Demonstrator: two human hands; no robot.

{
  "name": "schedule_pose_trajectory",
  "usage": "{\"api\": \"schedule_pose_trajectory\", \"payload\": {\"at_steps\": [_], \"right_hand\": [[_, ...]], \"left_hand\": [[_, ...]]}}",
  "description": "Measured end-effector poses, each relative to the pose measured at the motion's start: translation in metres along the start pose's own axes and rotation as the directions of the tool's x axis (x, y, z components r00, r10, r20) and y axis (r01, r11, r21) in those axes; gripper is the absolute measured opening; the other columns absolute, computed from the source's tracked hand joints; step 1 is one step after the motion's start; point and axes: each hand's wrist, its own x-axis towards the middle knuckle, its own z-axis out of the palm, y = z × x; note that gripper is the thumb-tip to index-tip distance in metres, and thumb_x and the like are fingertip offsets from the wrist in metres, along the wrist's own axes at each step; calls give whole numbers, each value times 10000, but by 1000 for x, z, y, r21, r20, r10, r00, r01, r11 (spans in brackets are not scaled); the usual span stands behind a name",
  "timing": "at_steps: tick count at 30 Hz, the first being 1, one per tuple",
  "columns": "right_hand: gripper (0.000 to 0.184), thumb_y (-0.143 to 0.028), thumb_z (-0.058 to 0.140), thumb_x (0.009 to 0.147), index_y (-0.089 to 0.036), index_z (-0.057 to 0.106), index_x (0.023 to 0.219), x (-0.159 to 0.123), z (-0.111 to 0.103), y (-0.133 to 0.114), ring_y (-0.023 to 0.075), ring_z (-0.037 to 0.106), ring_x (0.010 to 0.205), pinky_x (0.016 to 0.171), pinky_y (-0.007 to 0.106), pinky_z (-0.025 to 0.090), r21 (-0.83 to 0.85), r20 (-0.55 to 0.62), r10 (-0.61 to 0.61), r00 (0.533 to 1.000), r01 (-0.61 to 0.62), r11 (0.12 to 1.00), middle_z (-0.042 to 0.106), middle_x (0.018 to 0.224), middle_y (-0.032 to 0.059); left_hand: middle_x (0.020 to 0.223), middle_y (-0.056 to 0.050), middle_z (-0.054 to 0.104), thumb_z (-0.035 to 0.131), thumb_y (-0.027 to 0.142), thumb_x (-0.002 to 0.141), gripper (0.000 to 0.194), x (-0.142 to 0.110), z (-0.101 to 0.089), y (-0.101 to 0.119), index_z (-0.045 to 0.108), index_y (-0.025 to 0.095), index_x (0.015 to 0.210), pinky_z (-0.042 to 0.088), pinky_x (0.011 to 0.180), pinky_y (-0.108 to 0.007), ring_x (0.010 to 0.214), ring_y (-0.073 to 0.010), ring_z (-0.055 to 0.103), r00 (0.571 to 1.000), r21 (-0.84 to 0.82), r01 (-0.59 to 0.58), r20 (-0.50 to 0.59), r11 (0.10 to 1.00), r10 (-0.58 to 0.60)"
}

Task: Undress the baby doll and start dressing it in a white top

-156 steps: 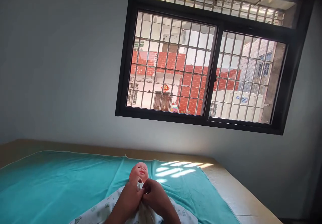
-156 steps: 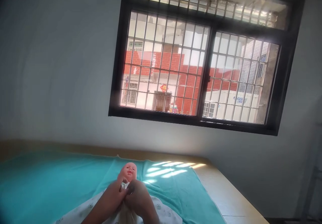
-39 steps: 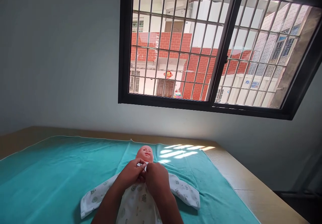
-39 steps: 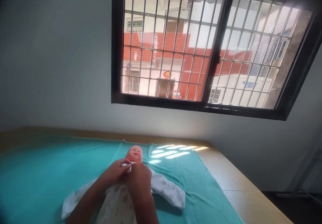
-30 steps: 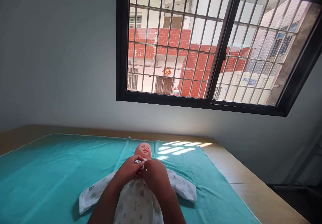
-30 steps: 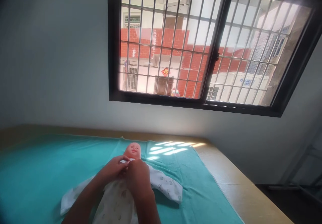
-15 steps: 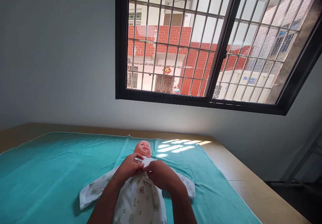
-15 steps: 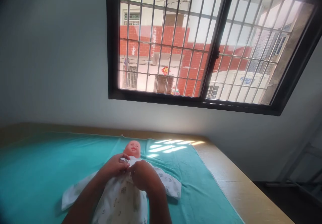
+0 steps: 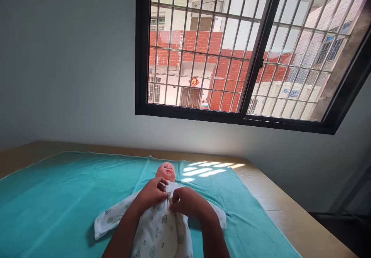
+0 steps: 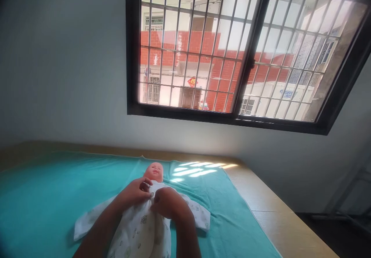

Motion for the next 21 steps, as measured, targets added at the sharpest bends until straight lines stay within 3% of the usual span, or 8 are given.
{"api": "schedule_pose_trajectory", "payload": {"at_steps": [7, 13, 21], "right_hand": [[160, -121, 575, 706, -179, 624, 848, 9, 9, -4, 112, 424, 612, 512, 243, 263, -103, -55, 22, 998, -28, 994, 638, 804, 11], [239, -91, 514, 733, -205, 648, 895, 8, 7, 8, 129, 507, 694, 566, 239, 292, -21, -72, -23, 997, 21, 1000, 684, 884, 16], [188, -230, 565, 768, -194, 720, 868, 11, 9, 8, 156, 585, 700, 565, 250, 317, 19, -73, 49, 996, -48, 999, 738, 884, 49]], "left_hand": [[659, 65, 559, 588, 62, 619, 406, 3, 3, -2, 606, 154, 1014, 382, 533, -225, 558, -102, 519, 1000, 10, -14, -23, 1000, 14], [668, 61, 554, 575, 71, 626, 408, 0, 2, 2, 593, 146, 1026, 385, 561, -234, 579, -110, 517, 1000, 1, -13, -11, 1000, 13], [735, 19, 611, 591, 117, 625, 354, -2, 2, 1, 632, 143, 976, 416, 660, -259, 711, -157, 574, 997, 93, -68, -18, 993, 70]]}}
